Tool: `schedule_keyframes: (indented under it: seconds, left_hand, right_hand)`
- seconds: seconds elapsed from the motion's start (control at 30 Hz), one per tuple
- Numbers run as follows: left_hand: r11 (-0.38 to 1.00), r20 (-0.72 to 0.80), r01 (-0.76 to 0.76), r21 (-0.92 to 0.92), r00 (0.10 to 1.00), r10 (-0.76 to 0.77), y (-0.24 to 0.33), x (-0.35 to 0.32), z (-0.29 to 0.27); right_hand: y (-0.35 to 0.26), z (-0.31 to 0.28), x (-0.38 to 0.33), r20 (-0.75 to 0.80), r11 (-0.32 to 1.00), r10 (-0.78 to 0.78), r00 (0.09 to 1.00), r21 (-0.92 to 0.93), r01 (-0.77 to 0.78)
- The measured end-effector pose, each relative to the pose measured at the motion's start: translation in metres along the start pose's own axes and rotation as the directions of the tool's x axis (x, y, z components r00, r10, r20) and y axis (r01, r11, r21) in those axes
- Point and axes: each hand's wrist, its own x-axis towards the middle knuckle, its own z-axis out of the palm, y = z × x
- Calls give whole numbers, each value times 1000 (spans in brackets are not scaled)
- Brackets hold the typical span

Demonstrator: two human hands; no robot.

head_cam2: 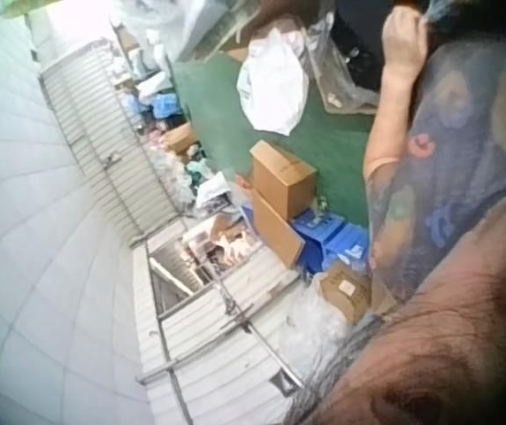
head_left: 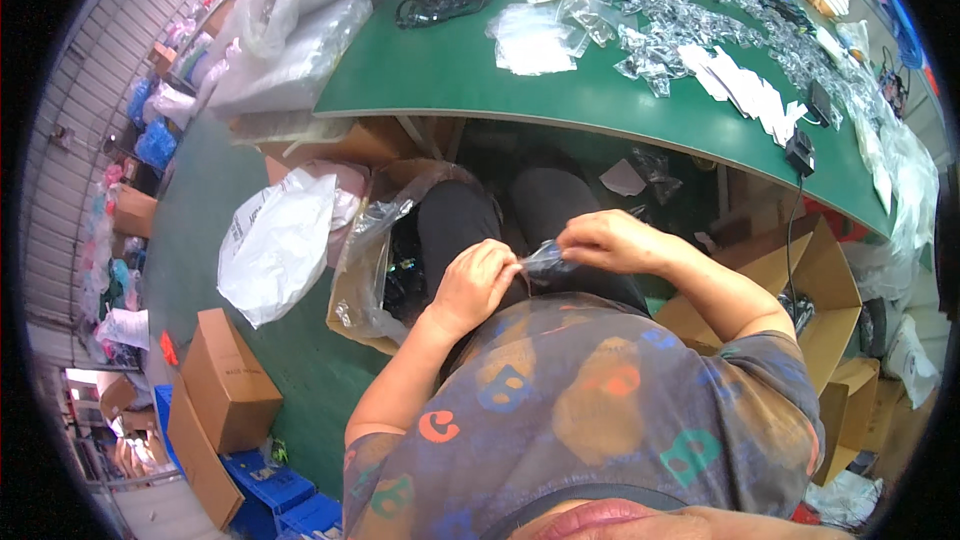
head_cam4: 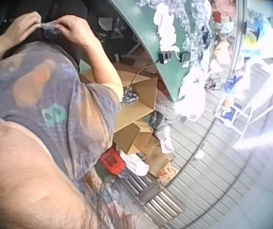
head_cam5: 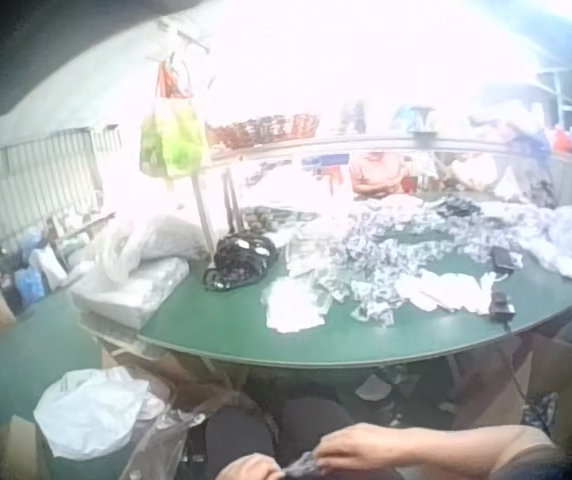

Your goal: The person packages swimming goggles by wrapping and inserting them into clear plastic bags and adding paper tags by hand.

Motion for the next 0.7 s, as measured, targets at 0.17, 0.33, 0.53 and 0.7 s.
schedule_keyframes:
  seconds: [0.17,0.33,0.53,0.7]
  left_hand:
    - [973,-91,215,-83,971,-222,-28,-5,-11]
    - [964,-80,150,-219,982,-171,-35,32,6]
    - [961,59,80,-264,996,-67,-36,77,17]
    - [969,92,79,-234,994,-59,-47,98,5]
  right_hand:
    - [-22,-99,-92,-252,964,265,931,36,-265]
    - [-83,-154,-223,-577,837,480,660,76,-543]
    - [-128,-166,-360,-714,462,694,92,344,-818]
    - [-99,-173,-261,-862,537,319,395,-179,-824]
